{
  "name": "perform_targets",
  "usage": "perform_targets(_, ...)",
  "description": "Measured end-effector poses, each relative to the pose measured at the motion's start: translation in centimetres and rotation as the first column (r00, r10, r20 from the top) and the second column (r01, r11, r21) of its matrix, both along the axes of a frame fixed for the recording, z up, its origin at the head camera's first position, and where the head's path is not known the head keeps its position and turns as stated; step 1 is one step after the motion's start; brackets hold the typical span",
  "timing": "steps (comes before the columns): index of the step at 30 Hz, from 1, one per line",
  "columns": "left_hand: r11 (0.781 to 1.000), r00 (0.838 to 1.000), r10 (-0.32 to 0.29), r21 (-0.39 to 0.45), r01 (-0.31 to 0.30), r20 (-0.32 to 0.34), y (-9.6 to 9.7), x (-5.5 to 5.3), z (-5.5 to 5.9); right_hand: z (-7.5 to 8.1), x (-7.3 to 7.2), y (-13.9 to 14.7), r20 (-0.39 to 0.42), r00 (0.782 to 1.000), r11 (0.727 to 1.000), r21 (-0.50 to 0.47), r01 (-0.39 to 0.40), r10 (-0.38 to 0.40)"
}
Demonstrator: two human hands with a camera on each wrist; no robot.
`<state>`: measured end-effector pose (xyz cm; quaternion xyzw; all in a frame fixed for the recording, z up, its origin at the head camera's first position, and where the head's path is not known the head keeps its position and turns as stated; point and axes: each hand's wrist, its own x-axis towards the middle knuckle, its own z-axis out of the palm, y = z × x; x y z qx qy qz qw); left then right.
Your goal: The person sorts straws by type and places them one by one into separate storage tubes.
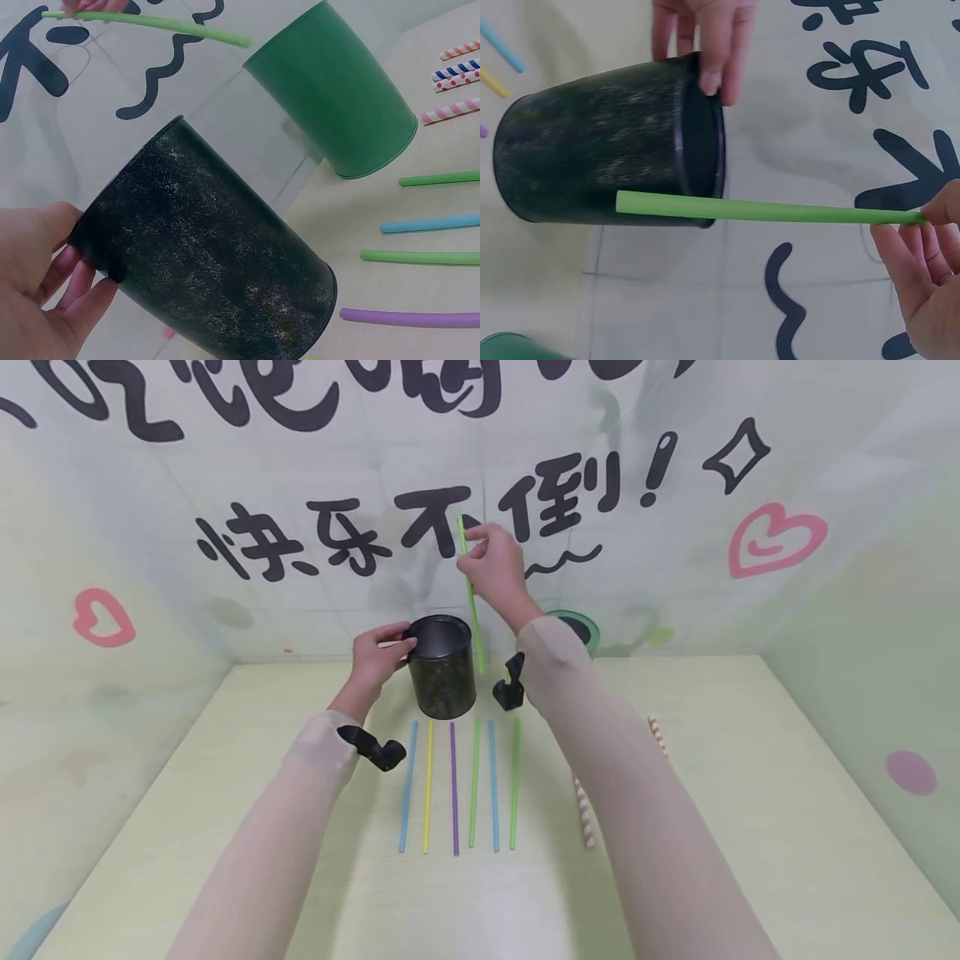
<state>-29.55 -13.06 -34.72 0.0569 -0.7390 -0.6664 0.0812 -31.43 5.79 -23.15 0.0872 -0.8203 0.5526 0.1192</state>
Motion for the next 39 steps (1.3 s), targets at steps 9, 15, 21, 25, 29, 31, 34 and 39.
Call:
perform_targets(9, 1.000, 1.000, -0.003, 0.007, 0.003, -0.010, -0.1, 0.1, -0.1, 2.6, -1.6, -1.4, -0.055, 0.997, 0.998, -0.030, 0.050, -0.051)
perform_targets(15, 1.000, 1.000, 0.001, 0.009, -0.001, -0.005, 0.0, 0.2, 0.0, 2.4, -2.1, -2.6, -0.031, 1.000, 0.993, -0.122, -0.006, 0.002)
perform_targets(21, 1.000, 1.000, -0.002, 0.013, 0.002, -0.011, 0.2, 0.3, 0.1, 0.5, -2.2, -3.7, 0.007, 0.998, 0.981, -0.185, -0.063, 0.066)
perform_targets(25, 1.000, 1.000, 0.000, 0.014, 0.000, -0.017, 0.2, 0.2, 0.0, -1.4, -1.8, -3.9, 0.005, 0.995, 0.980, -0.172, -0.102, 0.104)
perform_targets(29, 1.000, 1.000, -0.010, 0.022, 0.010, -0.015, 0.2, 0.1, -0.2, -3.3, -1.4, -3.9, 0.014, 0.992, 0.982, -0.142, -0.124, 0.128)
perform_targets(31, 1.000, 1.000, -0.014, 0.025, 0.015, -0.014, 0.3, 0.1, -0.2, -4.1, -1.3, -3.8, 0.028, 0.991, 0.982, -0.139, -0.128, 0.133)
perform_targets(34, 0.999, 1.000, -0.011, 0.030, 0.012, -0.015, 0.3, 0.1, -0.1, -5.0, -1.3, -3.9, 0.056, 0.988, 0.982, -0.132, -0.135, 0.144)
perform_targets(39, 0.999, 1.000, -0.002, 0.034, 0.003, -0.017, 0.1, 0.2, 0.0, -5.8, -1.4, -4.2, 0.132, 0.975, 0.977, -0.141, -0.162, 0.181)
